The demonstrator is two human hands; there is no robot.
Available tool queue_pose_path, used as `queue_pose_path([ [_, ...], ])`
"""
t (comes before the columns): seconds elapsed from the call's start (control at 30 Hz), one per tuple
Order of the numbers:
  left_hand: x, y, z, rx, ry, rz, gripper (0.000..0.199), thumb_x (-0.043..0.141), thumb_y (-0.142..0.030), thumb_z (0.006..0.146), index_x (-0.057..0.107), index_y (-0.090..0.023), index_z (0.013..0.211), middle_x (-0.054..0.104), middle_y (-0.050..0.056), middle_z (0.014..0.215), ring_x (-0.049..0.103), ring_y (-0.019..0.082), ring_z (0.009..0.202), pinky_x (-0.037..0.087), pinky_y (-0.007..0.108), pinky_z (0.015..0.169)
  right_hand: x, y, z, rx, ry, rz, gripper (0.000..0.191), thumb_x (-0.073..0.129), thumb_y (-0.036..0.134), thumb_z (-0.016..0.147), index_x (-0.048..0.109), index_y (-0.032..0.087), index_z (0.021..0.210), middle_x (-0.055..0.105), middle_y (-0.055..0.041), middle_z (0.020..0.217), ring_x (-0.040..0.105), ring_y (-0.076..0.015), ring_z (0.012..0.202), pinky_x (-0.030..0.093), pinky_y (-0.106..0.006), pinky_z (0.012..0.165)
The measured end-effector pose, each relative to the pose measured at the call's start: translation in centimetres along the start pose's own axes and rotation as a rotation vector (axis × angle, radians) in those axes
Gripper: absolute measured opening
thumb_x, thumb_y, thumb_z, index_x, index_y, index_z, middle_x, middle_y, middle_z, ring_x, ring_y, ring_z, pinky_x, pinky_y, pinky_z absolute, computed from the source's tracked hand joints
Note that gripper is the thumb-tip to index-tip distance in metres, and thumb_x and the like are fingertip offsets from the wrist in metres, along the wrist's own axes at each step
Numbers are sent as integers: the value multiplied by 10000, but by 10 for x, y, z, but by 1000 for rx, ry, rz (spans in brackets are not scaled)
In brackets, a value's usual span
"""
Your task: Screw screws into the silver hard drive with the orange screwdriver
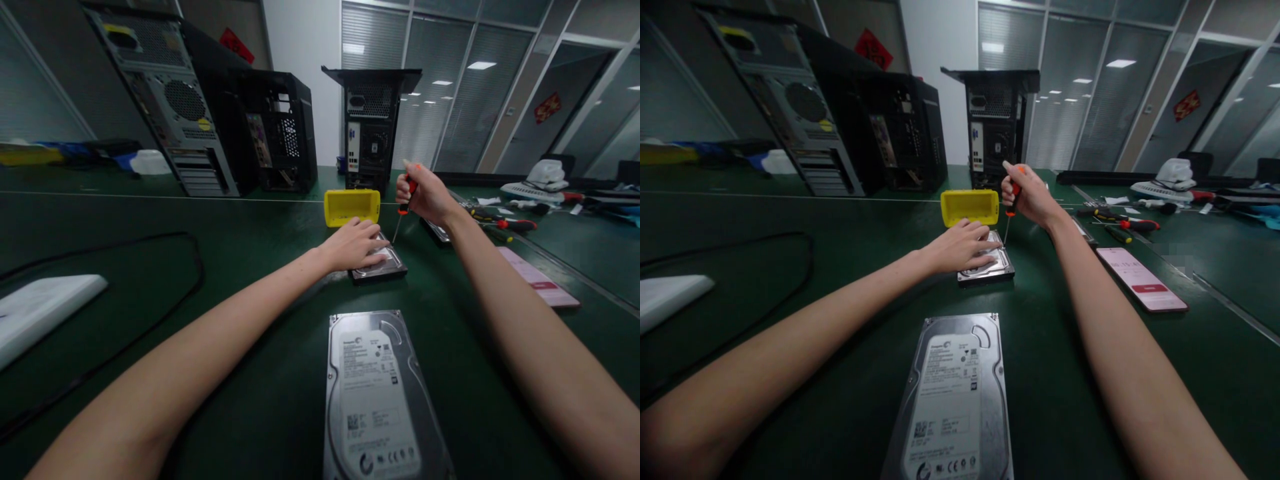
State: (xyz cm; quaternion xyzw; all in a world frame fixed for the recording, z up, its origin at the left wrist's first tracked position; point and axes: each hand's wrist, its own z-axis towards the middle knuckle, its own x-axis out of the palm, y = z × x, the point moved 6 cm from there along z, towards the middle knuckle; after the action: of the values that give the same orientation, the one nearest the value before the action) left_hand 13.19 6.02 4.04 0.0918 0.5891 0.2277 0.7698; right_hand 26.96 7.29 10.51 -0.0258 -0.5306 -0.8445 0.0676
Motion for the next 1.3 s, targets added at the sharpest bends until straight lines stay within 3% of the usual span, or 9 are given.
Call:
queue_pose_path([
  [0.37, -1, -1, 0, 8, 10, 16, 497, 325, -521, 970, 617, -242, 1259, 618, 90, 1073, 525, 221, 971, 300, 332, 796, -4, 4, -5, -35, 68, 38, 319, 739, 478, 734, 577, 232, 857, 616, 14, 807, 601, -118, 767, 529, -266, 711],
  [0.53, 0, -1, 0, 8, 0, 15, 490, 330, -521, 968, 617, -248, 1256, 621, 87, 1067, 526, 220, 969, 298, 332, 795, -1, 6, -8, -1, 138, 59, 332, 725, 443, 753, 623, 222, 979, 631, 13, 827, 613, -113, 778, 537, -281, 796],
  [0.7, 1, -1, 0, 6, 2, 1, 488, 340, -520, 964, 621, -246, 1253, 620, 91, 1074, 525, 221, 976, 301, 333, 806, -4, 5, -7, -19, 91, 56, 341, 679, 469, 785, 586, 271, 1047, 609, 41, 756, 606, -107, 739, 539, -282, 797],
  [0.97, 2, 0, 0, 3, 15, -16, 501, 320, -532, 965, 605, -257, 1274, 616, 90, 1097, 526, 224, 995, 308, 331, 817, -6, 6, -7, -28, 24, -8, 324, 716, 502, 743, 561, 291, 935, 590, 66, 729, 584, -88, 667, 537, -253, 710],
  [1.3, 2, 1, 0, -8, 34, -17, 500, 329, -526, 964, 600, -252, 1282, 615, 88, 1097, 529, 218, 975, 310, 330, 818, -7, 11, -5, -65, 22, -55, 343, 802, 426, 667, 577, 237, 843, 655, 35, 825, 638, -105, 790, 542, -259, 765],
])
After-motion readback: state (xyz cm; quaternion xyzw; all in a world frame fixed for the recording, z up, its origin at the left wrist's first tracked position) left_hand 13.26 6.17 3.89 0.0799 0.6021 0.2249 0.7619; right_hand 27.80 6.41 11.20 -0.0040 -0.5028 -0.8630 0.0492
